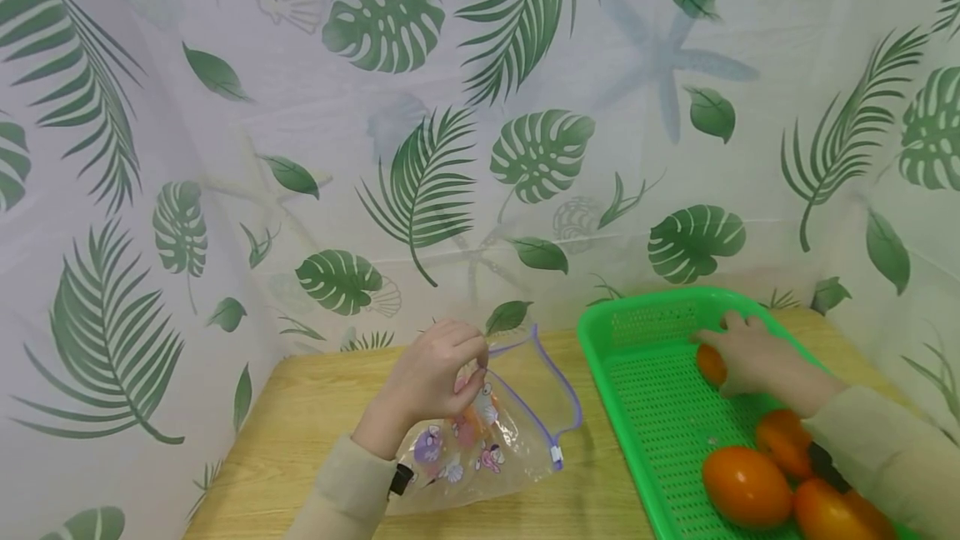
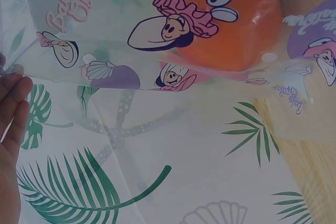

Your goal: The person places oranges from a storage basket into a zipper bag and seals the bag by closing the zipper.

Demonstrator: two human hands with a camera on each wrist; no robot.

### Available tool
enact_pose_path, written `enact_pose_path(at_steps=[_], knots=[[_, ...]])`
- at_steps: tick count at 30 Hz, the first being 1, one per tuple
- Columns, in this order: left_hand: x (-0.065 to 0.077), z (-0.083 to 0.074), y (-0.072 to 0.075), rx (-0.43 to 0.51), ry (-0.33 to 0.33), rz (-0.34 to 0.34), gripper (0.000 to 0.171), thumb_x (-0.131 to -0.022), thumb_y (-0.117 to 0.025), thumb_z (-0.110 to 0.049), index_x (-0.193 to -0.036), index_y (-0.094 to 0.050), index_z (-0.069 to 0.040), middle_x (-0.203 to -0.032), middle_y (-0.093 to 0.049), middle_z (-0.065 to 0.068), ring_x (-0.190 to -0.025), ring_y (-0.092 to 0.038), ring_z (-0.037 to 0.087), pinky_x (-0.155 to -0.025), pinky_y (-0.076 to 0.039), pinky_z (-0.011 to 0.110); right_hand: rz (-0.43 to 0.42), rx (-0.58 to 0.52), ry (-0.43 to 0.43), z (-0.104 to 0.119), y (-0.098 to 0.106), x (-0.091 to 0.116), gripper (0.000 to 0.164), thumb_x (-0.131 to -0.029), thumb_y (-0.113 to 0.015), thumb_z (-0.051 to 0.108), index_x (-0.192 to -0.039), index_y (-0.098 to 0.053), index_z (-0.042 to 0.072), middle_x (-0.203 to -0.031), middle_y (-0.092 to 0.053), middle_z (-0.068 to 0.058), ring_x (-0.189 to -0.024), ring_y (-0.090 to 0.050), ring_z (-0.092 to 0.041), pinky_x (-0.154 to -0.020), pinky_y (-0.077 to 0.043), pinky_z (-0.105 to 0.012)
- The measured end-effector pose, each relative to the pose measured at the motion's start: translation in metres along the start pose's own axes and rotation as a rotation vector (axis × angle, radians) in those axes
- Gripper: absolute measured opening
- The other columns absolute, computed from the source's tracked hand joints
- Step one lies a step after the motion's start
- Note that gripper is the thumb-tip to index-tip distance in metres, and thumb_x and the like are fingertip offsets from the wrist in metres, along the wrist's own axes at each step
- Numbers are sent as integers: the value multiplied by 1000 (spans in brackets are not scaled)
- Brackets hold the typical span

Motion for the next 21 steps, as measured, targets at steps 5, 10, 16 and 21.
enact_pose_path(at_steps=[5, 10, 16, 21], knots=[[-1, 0, 0, -3, -1, 0, 17, -79, -77, -10, -83, -62, -16, -85, -67, -5, -83, -65, 14, -83, -56, 30, 5, 9, 3, 0, -2, -1, 79, -59, -97, 6, -132, -66, 1, -123, -48, -46, -105, -52, -59, -68, -58, -59], [-1, -1, 1, -2, 0, 1, 17, -79, -78, -10, -83, -62, -16, -85, -67, -5, -84, -65, 14, -84, -56, 30, 30, 6, -6, 0, -3, -2, 80, -60, -97, 5, -133, -65, 0, -124, -47, -47, -105, -51, -58, -65, -58, -55], [1, -1, 1, -3, -3, -3, 18, -78, -78, -10, -83, -62, -16, -84, -66, -5, -82, -64, 14, -82, -55, 30, 51, 7, -11, 2, -2, -4, 81, -59, -98, 5, -133, -65, 0, -122, -48, -46, -104, -51, -57, -65, -58, -54], [1, -1, 1, -7, 1, -1, 18, -78, -78, -10, -83, -62, -16, -84, -66, -5, -82, -65, 14, -83, -55, 30, 93, 9, -32, -1, -5, -7, 85, -60, -98, 6, -136, -61, -2, -120, -47, -45, -103, -51, -56, -69, -58, -56]])
Point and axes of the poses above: each hand's wrist, its own x-axis away from the middle knuckle, its own y-axis out of the back of the hand, z = x × y, the point moved 6 cm from there along -x, towards the middle knuckle
